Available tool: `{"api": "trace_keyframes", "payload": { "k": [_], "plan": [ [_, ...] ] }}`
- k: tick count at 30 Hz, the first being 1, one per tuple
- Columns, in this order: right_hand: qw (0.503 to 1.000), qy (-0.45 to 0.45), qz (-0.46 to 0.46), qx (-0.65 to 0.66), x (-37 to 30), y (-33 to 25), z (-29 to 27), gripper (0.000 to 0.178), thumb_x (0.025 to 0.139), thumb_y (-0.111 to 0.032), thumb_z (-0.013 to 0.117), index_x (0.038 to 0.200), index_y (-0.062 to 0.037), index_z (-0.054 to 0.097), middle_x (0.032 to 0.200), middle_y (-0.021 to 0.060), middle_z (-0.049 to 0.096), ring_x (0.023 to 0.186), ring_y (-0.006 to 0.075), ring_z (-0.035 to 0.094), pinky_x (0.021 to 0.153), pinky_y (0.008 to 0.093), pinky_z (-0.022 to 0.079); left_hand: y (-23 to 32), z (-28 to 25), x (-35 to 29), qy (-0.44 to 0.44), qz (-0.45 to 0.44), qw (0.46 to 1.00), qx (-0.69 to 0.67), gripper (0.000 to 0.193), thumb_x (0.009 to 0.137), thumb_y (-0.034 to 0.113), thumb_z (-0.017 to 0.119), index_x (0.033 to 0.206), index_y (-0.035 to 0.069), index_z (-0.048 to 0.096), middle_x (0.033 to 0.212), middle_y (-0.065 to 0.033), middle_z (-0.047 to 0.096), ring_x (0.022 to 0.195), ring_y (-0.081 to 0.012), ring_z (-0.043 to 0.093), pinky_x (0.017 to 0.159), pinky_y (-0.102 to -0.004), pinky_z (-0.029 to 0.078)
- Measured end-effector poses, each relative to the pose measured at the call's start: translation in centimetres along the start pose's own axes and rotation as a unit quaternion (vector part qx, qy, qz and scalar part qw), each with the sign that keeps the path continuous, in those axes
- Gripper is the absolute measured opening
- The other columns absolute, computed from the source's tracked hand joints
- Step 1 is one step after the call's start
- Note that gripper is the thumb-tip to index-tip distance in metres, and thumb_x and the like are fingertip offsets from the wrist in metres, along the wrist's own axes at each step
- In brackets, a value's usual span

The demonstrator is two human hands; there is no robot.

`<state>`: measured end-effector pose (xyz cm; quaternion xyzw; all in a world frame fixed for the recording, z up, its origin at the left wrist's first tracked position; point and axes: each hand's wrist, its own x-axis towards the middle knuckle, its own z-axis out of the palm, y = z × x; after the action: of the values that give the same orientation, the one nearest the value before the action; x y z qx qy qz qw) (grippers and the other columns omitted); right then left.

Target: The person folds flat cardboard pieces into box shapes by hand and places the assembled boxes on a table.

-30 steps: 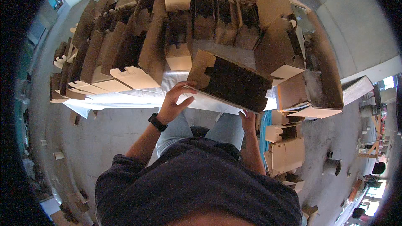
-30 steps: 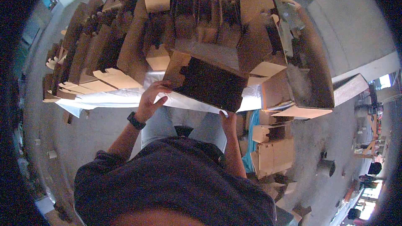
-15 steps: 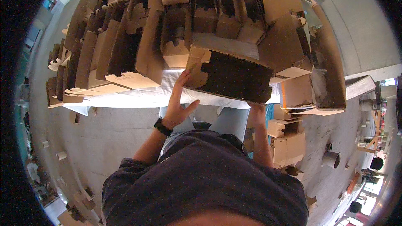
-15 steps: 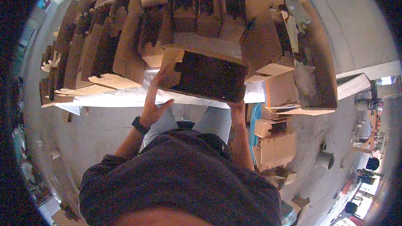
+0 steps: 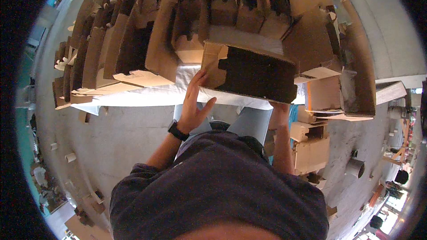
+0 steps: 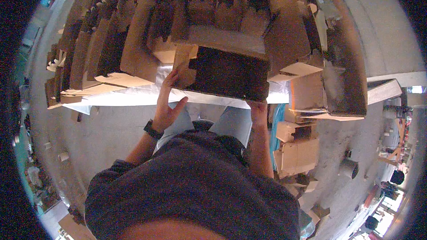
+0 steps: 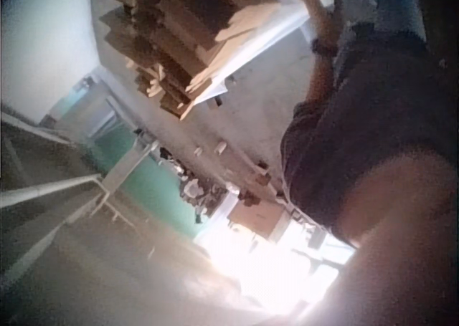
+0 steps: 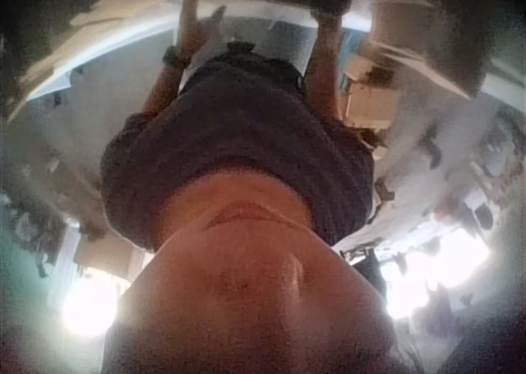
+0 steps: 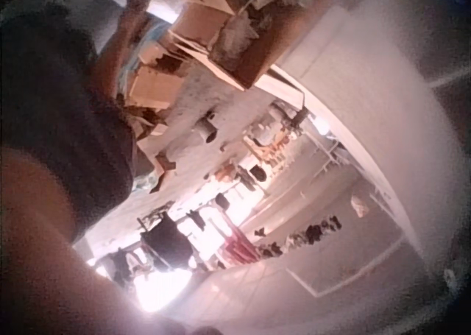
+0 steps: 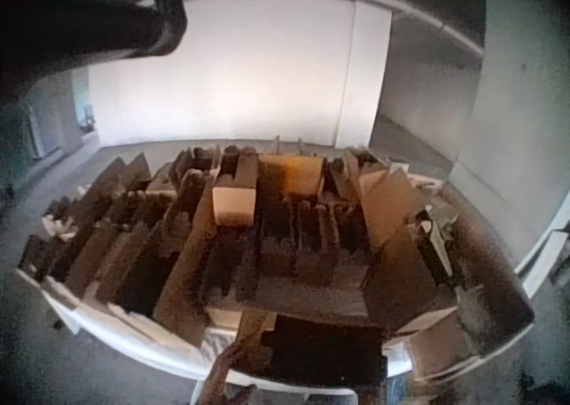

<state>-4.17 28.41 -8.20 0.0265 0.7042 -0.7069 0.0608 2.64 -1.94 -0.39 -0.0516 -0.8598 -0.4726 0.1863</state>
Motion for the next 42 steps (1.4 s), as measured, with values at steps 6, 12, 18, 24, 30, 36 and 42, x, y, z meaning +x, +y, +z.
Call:
{"api": "trace_keyframes", "payload": {
  "k": [6, 12, 18, 24, 30, 36, 42],
  "plan": [
    [0.969, 0.009, -0.228, 0.095, -0.1, -7.4, -0.2, 0.067, 0.077, -0.015, 0.064, 0.138, -0.0035, 0.038, 0.142, 0.0163, 0.041, 0.133, 0.0272, 0.038, 0.110, 0.0418, 0.029, 0.4, -2.4, 2.2, 0.015, 0.042, 0.995, 0.094, 0.058, 0.070, 0.009, 0.077, 0.124, 0.011, 0.057, 0.136, -0.0118, 0.047, 0.127, -0.0311, 0.043, 0.103, -0.0419, 0.038],
    [0.933, -0.028, -0.319, -0.162, -1.7, -11.5, -0.1, 0.070, 0.065, -0.008, 0.058, 0.134, -0.0048, 0.045, 0.143, 0.0188, 0.039, 0.134, 0.0339, 0.036, 0.110, 0.0476, 0.027, 0.3, -3.8, 4.4, -0.130, 0.157, 0.965, 0.164, 0.054, 0.069, 0.015, 0.076, 0.120, 0.011, 0.059, 0.132, -0.0092, 0.052, 0.124, -0.0308, 0.046, 0.101, -0.0414, 0.041],
    [0.909, -0.012, -0.318, -0.269, -2.3, -11.9, 0.8, 0.065, 0.066, 0.001, 0.055, 0.130, -0.0054, 0.048, 0.142, 0.0195, 0.039, 0.133, 0.0335, 0.037, 0.109, 0.0444, 0.030, 2.8, -5.2, 7.6, -0.241, 0.209, 0.929, 0.188, 0.050, 0.071, 0.018, 0.073, 0.119, 0.012, 0.060, 0.136, -0.0038, 0.050, 0.131, -0.0278, 0.040, 0.107, -0.0422, 0.034],
    [0.924, 0.003, -0.297, -0.240, -2.5, -10.2, 1.0, 0.074, 0.062, 0.016, 0.049, 0.133, -0.0065, 0.041, 0.149, 0.0168, 0.028, 0.133, 0.0304, 0.036, 0.105, 0.0398, 0.038, 3.7, -4.6, 9.4, -0.310, 0.299, 0.872, 0.234, 0.041, 0.076, 0.019, 0.066, 0.116, 0.012, 0.062, 0.132, -0.0053, 0.053, 0.134, -0.0292, 0.036, 0.111, -0.0455, 0.028],
    [0.924, -0.023, -0.310, -0.224, -2.2, -10.1, 1.2, 0.067, 0.070, 0.010, 0.053, 0.134, -0.0075, 0.040, 0.149, 0.0171, 0.028, 0.131, 0.0297, 0.039, 0.103, 0.0391, 0.040, 3.1, -4.7, 9.2, -0.280, 0.305, 0.879, 0.237, 0.040, 0.074, 0.017, 0.067, 0.113, 0.012, 0.060, 0.121, -0.0068, 0.057, 0.131, -0.0298, 0.039, 0.110, -0.0477, 0.029],
    [0.918, -0.027, -0.326, -0.223, -2.1, -10.4, 1.3, 0.066, 0.073, 0.009, 0.054, 0.136, -0.0067, 0.039, 0.150, 0.0182, 0.028, 0.132, 0.0297, 0.038, 0.104, 0.0394, 0.038, 2.4, -4.4, 8.2, -0.204, 0.271, 0.914, 0.224, 0.042, 0.068, 0.013, 0.072, 0.107, 0.012, 0.057, 0.114, -0.0058, 0.056, 0.127, -0.0297, 0.042, 0.108, -0.0490, 0.032],
    [0.934, -0.012, -0.320, -0.156, -2.3, -10.9, 1.3, 0.075, 0.074, 0.011, 0.055, 0.142, -0.0053, 0.028, 0.148, 0.0184, 0.029, 0.134, 0.0289, 0.035, 0.106, 0.0394, 0.035, 1.8, -3.9, 5.6, -0.091, 0.172, 0.962, 0.192, 0.048, 0.060, 0.011, 0.079, 0.101, 0.012, 0.054, 0.117, -0.0072, 0.054, 0.123, -0.0315, 0.046, 0.105, -0.0473, 0.037]
  ]
}}
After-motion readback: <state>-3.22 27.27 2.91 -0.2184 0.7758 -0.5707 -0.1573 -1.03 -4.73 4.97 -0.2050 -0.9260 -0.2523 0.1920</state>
